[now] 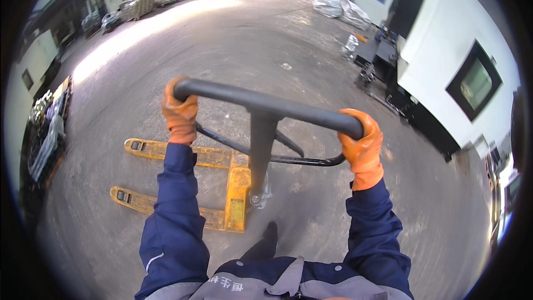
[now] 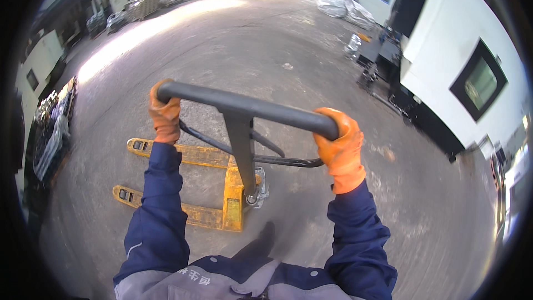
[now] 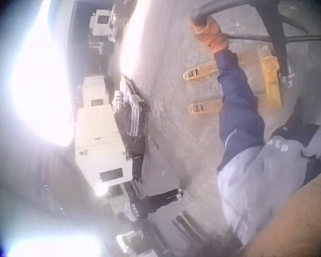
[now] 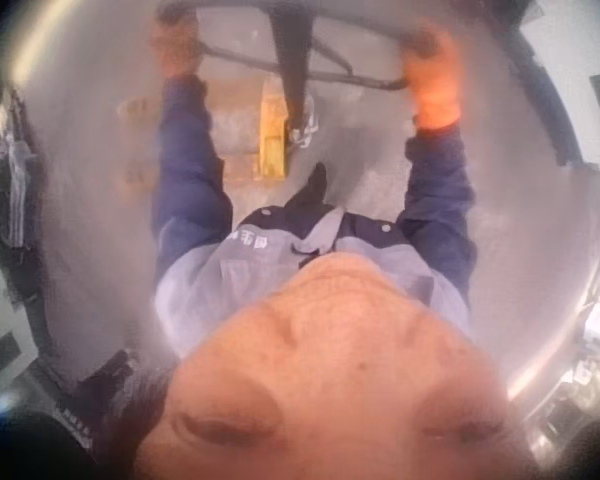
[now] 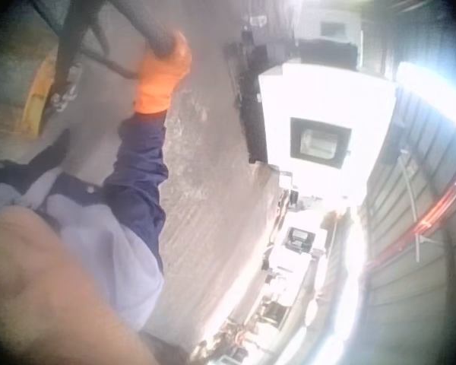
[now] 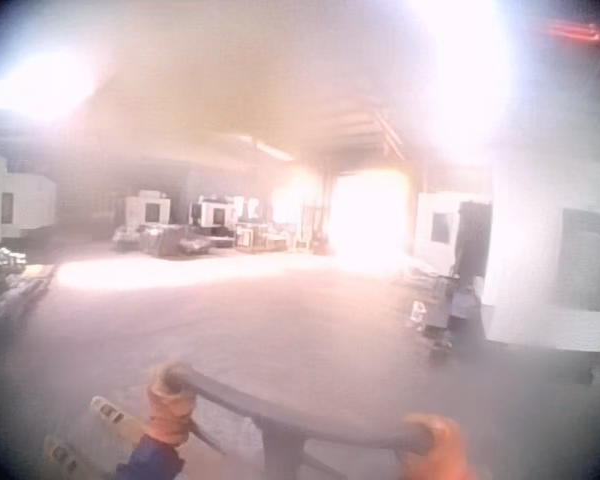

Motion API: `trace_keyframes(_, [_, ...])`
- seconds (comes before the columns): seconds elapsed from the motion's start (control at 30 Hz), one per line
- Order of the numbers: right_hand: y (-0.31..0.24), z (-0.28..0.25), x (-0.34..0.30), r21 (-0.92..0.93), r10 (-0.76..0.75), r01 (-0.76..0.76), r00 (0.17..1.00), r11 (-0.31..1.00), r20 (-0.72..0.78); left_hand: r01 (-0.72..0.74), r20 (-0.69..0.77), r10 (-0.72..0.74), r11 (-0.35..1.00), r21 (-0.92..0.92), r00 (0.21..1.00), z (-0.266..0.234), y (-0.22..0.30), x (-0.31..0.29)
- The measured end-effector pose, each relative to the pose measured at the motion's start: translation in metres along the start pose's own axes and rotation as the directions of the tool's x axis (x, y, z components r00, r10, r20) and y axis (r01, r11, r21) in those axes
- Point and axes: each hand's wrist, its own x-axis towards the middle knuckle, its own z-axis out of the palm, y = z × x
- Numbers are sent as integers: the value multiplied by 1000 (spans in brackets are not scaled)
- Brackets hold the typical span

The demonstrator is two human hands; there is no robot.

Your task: The person positions a pallet jack under a pallet of metal parts, then wraps the pallet with plastic film using a roll held by a coworker. The pallet remains on the floor after wrapping.

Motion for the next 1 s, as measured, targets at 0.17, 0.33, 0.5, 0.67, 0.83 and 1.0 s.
trace_keyframes(0.17, [86,39,80,58,55,-57,998,997,36,-127,-68,137,983,135,988,77,-41,18])
trace_keyframes(0.33, [162,89,159,-78,31,-26,998,997,62,-136,-124,158,976,169,980,151,-81,38])
trace_keyframes(0.5, [240,159,248,-49,-36,36,999,998,14,-161,-99,192,952,261,976,204,-124,77])
trace_keyframes(0.67, [296,241,333,358,-7,-22,997,933,81,-134,-137,202,909,395,970,232,-175,121])
trace_keyframes(0.83, [322,320,425,447,-60,-27,982,894,180,45,-225,64,891,451,972,267,-219,179])
trace_keyframes(1.0, [339,428,515,470,-88,-39,965,882,245,204,-260,-68,814,544,963,295,-270,238])
